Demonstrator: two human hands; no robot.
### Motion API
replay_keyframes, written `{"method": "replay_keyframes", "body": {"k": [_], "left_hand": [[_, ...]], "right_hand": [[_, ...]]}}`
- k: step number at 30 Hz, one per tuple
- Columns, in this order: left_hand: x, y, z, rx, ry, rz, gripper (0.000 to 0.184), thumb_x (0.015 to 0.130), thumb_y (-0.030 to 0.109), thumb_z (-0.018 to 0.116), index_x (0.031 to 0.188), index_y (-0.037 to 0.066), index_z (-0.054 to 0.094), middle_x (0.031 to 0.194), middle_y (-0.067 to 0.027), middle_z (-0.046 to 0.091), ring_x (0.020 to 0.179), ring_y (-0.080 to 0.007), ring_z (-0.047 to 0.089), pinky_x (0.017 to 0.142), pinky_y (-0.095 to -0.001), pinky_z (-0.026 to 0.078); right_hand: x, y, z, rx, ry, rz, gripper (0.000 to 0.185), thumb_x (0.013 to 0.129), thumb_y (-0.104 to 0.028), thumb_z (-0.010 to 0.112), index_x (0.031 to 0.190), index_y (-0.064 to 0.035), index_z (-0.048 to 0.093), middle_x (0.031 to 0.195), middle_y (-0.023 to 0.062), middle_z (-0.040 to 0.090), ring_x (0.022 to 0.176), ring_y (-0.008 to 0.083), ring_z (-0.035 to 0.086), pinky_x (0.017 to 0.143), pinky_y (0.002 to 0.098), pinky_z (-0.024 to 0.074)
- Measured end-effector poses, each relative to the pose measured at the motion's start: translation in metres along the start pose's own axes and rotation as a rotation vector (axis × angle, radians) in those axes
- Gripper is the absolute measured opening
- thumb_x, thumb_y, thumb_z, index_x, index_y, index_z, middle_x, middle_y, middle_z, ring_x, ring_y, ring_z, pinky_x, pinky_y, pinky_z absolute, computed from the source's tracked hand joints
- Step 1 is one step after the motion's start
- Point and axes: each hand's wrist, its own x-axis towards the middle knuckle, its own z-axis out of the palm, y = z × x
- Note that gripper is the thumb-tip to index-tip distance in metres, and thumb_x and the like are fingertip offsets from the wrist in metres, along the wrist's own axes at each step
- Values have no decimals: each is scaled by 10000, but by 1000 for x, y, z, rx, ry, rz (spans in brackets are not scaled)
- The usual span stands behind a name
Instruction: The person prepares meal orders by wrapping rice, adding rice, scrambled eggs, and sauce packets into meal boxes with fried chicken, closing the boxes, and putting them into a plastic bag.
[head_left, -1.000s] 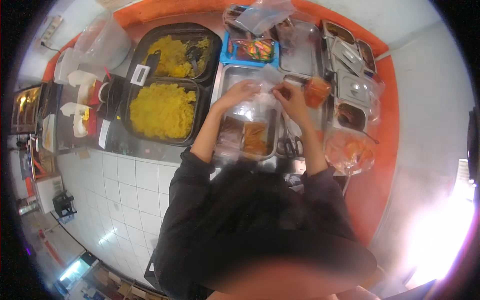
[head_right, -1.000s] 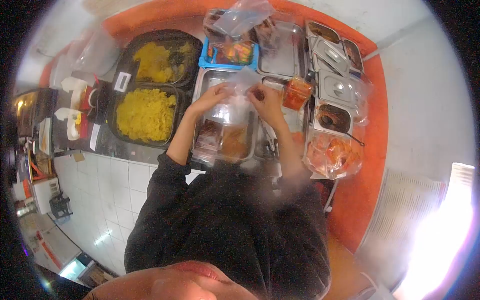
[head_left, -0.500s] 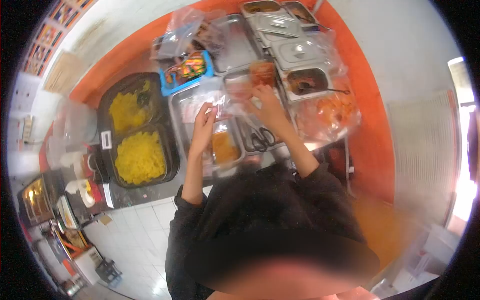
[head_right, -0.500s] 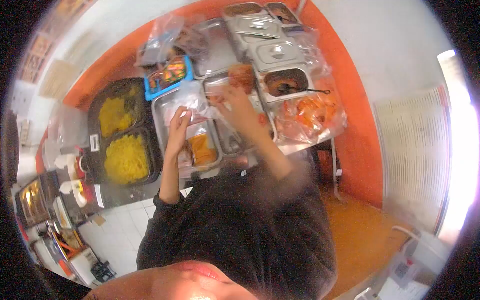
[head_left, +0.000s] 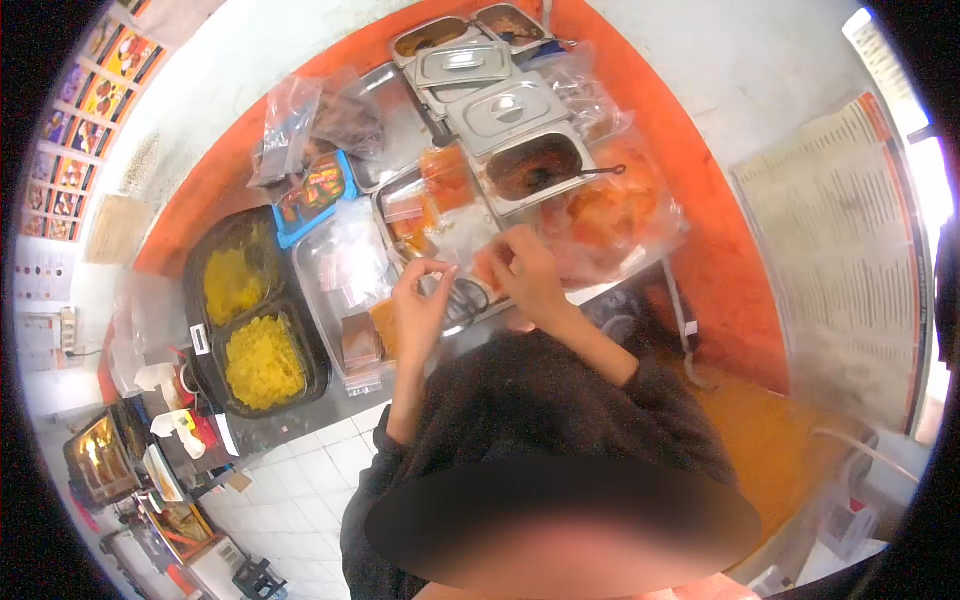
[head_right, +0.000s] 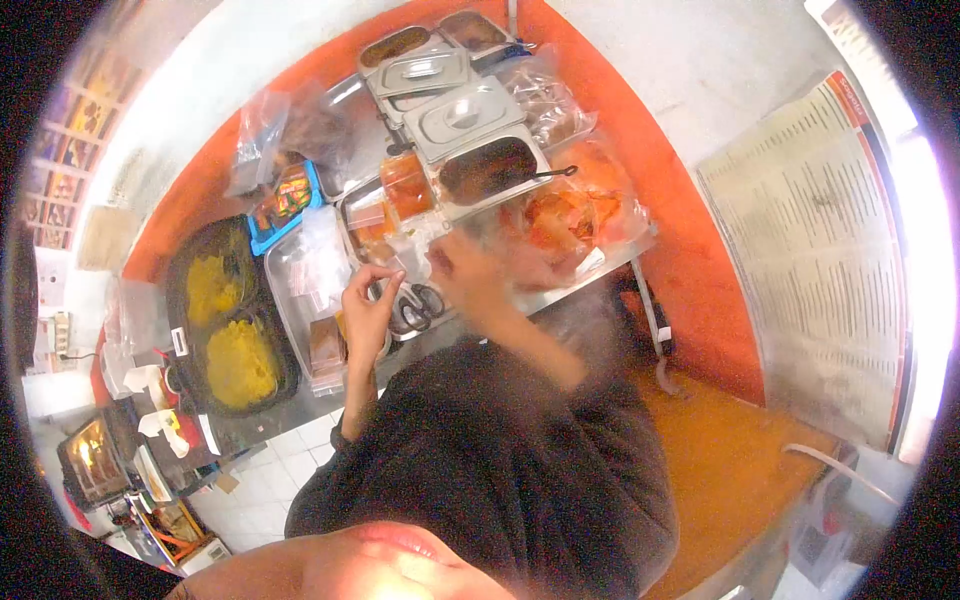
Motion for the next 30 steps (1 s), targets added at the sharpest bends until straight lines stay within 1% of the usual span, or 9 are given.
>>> {"method": "replay_keyframes", "body": {"k": [5,10,13,15,18,22,24,28,30], "left_hand": [[-1,27,22,227,-82,203,115,767,106,678,795,12,617,789,-77,623,771,-181,574,747,-295,429],[4,2,37,86,-252,-9,152,763,88,682,747,12,550,733,-83,581,716,-169,550,678,-287,436],[20,-24,44,185,-415,204,164,795,62,657,714,28,518,702,-48,550,659,-142,531,616,-265,426],[25,-26,49,-261,-605,-185,189,822,59,640,699,60,496,673,-4,505,650,-106,503,595,-249,407],[36,-30,43,-440,-683,-357,173,848,74,622,718,87,509,699,10,527,673,-91,504,614,-237,403],[35,-28,64,-653,-624,-305,178,879,135,596,733,71,515,718,5,547,657,-107,520,604,-242,404],[37,-17,67,-400,-448,-114,192,913,176,541,786,33,559,763,-23,583,666,-125,544,608,-268,417],[48,29,54,30,-444,5,178,895,175,528,872,14,600,811,-92,605,758,-191,572,666,-320,438],[52,57,56,759,-206,145,179,843,175,546,918,36,632,842,-162,623,785,-287,584,731,-405,449]], "right_hand": [[-24,33,-7,-174,-277,-6,231,839,-243,615,1012,-90,625,806,117,618,735,251,588,652,400,473],[-9,44,-19,144,-497,138,380,886,-398,501,859,-35,609,809,196,618,704,355,609,648,465,467],[0,38,-42,51,-483,25,368,916,-397,494,907,-49,617,785,121,641,653,229,598,612,352,467],[5,52,-38,259,-658,162,360,928,-372,481,921,-29,587,753,120,619,647,219,593,609,344,466],[1,74,-26,436,-633,161,332,947,-332,450,943,-17,555,730,101,596,644,206,600,611,334,471],[14,37,-56,407,-691,193,292,952,-290,433,949,-17,538,728,89,583,629,203,612,587,370,474],[24,27,-61,259,-598,191,320,891,-326,496,971,-31,591,697,199,609,624,320,623,598,449,499],[51,31,-52,-205,-655,89,294,871,-281,495,1041,-55,576,667,220,595,656,346,622,612,482,494],[66,35,-49,-358,-590,259,316,852,-313,514,1038,-62,565,909,146,622,607,321,604,552,452,476]]}}
